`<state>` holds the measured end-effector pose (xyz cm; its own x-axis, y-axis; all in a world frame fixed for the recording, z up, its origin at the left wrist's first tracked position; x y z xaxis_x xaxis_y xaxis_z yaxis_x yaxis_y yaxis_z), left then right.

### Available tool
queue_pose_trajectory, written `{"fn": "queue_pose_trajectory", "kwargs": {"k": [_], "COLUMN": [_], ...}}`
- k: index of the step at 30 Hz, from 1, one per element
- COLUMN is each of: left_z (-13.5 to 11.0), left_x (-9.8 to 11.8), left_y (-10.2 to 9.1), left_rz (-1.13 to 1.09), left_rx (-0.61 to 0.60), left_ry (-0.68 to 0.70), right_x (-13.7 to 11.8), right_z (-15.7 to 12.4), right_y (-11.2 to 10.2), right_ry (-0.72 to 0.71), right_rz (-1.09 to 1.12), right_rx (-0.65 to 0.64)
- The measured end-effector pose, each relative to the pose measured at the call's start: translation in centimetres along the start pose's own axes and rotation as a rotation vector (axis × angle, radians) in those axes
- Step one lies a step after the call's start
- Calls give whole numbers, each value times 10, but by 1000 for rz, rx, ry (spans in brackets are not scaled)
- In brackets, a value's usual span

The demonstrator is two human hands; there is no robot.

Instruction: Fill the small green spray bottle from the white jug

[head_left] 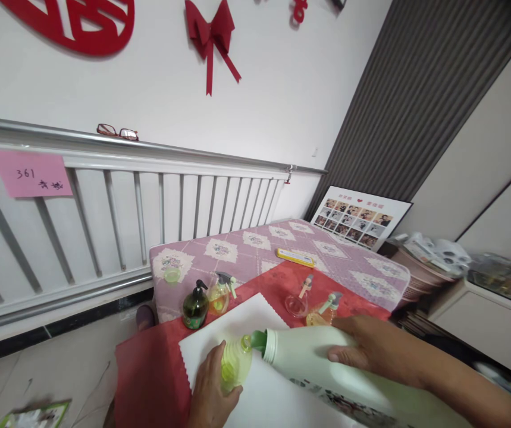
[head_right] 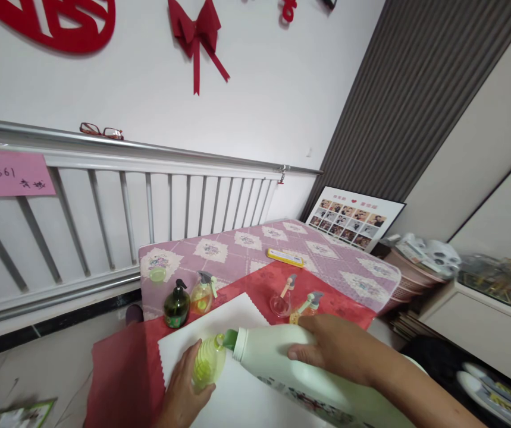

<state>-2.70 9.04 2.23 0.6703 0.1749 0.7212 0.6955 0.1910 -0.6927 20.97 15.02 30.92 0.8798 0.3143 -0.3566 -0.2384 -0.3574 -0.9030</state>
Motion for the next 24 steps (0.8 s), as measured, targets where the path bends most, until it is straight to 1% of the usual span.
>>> {"fn": "queue_pose_trajectory", "kwargs": {"k": [4,13,19,24], "left_z": [0,0,0,0], "left_x": [1,4,2,2], "left_y": [0,-1,2,1], "left_rz": [-1,7,15,30], "left_rx": [-7,-23,-15,-36], "left_ry": [10,18,42,40], "right_x": [-3,-3,-6,-9], "right_z": [-1,4,7,6], "right_y": [-1,-7,-6,-7], "right_ry": [19,24,24,59], "right_rz": [-24,-81,-135,-173], "right_rx": [-18,29,-83,-127]}}
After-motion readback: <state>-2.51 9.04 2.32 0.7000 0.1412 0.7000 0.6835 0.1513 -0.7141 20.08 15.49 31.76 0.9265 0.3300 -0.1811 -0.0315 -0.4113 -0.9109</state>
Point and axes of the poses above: each hand's wrist, its own z-axis towards the middle knuckle, its own y-axis out of the palm, x = y × z, the point moved 8 cm from there along z, towards the middle knuckle, and after that the axes turned 8 degrees about z, right-handed, at the moved point
